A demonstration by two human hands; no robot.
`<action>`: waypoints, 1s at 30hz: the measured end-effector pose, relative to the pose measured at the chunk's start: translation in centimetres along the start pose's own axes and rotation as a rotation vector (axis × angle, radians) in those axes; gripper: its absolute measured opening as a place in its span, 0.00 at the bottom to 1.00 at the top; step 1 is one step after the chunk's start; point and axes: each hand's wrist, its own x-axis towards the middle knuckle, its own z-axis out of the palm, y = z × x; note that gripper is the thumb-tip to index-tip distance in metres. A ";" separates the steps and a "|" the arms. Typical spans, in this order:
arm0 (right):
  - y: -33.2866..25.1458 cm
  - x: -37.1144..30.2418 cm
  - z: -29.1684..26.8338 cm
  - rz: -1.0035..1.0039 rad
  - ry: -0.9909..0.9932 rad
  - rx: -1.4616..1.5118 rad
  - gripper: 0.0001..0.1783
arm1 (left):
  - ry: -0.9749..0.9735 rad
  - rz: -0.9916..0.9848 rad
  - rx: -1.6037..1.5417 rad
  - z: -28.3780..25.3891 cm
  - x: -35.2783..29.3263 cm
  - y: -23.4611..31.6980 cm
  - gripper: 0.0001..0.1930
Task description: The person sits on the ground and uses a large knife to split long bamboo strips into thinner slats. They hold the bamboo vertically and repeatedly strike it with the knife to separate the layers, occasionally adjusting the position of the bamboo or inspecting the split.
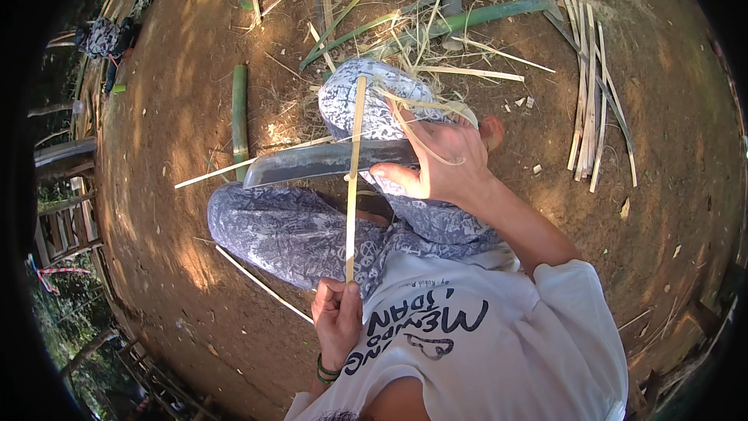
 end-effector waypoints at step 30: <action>1.7 0.9 -5.4 0.111 0.172 0.433 0.38 | -0.134 0.086 -0.299 0.7 5.8 1.4 0.10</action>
